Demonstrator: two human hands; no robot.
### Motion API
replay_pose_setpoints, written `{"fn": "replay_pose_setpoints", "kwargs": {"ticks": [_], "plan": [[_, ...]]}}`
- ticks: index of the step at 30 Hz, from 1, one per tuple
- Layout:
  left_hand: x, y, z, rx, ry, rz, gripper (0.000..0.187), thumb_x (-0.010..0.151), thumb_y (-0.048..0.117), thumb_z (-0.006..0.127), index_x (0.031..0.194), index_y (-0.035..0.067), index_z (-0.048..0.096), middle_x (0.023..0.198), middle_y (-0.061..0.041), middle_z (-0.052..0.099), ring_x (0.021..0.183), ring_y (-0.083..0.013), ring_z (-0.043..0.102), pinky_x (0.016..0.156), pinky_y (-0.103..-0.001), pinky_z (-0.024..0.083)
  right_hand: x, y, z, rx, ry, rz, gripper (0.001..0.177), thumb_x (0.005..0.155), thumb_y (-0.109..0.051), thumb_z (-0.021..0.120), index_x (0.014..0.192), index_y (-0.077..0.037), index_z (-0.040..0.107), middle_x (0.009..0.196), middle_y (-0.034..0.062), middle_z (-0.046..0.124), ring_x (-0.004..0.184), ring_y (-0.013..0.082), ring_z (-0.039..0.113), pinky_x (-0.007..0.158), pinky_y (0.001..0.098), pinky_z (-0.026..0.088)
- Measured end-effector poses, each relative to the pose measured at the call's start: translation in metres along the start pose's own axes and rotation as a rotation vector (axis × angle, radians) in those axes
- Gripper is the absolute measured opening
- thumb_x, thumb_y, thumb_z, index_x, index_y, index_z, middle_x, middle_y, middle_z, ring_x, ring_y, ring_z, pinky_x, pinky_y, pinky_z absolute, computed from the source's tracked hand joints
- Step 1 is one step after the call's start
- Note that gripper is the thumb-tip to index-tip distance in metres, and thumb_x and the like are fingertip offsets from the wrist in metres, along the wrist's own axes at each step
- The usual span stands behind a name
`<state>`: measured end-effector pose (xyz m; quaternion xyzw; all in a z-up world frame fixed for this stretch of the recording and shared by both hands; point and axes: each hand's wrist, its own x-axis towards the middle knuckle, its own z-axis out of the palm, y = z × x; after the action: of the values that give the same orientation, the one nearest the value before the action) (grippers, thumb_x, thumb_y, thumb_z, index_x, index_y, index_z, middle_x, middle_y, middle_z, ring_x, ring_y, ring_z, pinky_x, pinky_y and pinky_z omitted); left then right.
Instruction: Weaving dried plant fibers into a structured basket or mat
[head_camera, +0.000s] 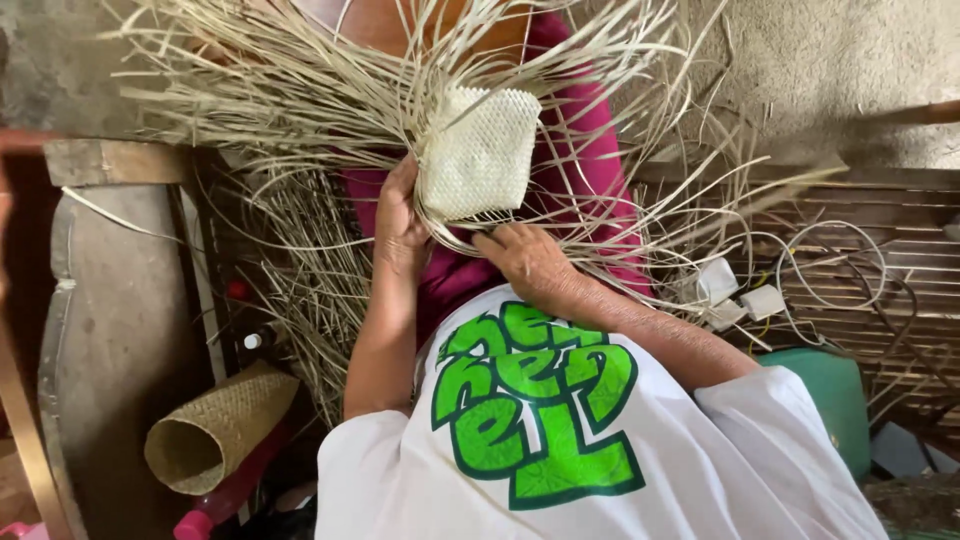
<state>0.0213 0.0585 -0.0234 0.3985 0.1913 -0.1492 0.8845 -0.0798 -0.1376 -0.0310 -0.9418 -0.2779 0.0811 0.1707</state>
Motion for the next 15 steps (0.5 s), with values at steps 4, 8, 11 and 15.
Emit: {"fn": "replay_pose_setpoints", "kwargs": {"ticks": [4,8,11,15], "plan": [[0.012,-0.028,-0.017,-0.078,0.013,-0.013,0.034,0.094,0.025,0.07,0.119,0.003,0.071,0.107,-0.014,0.076,0.096,-0.0257,0.076,0.093,-0.04,0.062,-0.007,0.006,0.003,-0.001,0.031,0.014,0.04,0.096,-0.011,0.052,0.133,-0.023,0.062,0.104,0.0073,0.064,0.101,0.027,0.066,0.084,0.0414,0.055],[0.02,-0.04,-0.029,-0.144,-0.063,-0.012,0.033,0.094,0.026,0.07,0.118,0.003,0.073,0.108,-0.016,0.077,0.097,-0.0275,0.077,0.094,-0.044,0.061,-0.011,0.008,-0.008,0.118,0.031,0.063,0.042,0.097,-0.009,0.048,0.134,-0.023,0.063,0.105,0.0092,0.063,0.099,0.0301,0.066,0.081,0.0428,0.055],[0.032,-0.049,-0.034,-0.156,-0.13,-0.014,0.035,0.095,0.025,0.066,0.121,0.002,0.071,0.111,-0.018,0.076,0.101,-0.0296,0.076,0.097,-0.046,0.061,-0.014,0.014,-0.012,0.192,-0.026,0.093,0.041,0.099,-0.009,0.047,0.134,-0.024,0.062,0.107,0.0089,0.062,0.101,0.0319,0.066,0.082,0.0441,0.055],[0.052,-0.068,-0.05,-0.207,-0.191,-0.028,0.035,0.096,0.021,0.063,0.123,-0.001,0.068,0.111,-0.02,0.075,0.103,-0.0331,0.075,0.098,-0.048,0.059,-0.015,0.017,-0.026,0.157,-0.141,0.125,0.043,0.097,-0.011,0.049,0.135,-0.028,0.061,0.112,0.0078,0.062,0.105,0.0312,0.067,0.083,0.0444,0.057]]}}
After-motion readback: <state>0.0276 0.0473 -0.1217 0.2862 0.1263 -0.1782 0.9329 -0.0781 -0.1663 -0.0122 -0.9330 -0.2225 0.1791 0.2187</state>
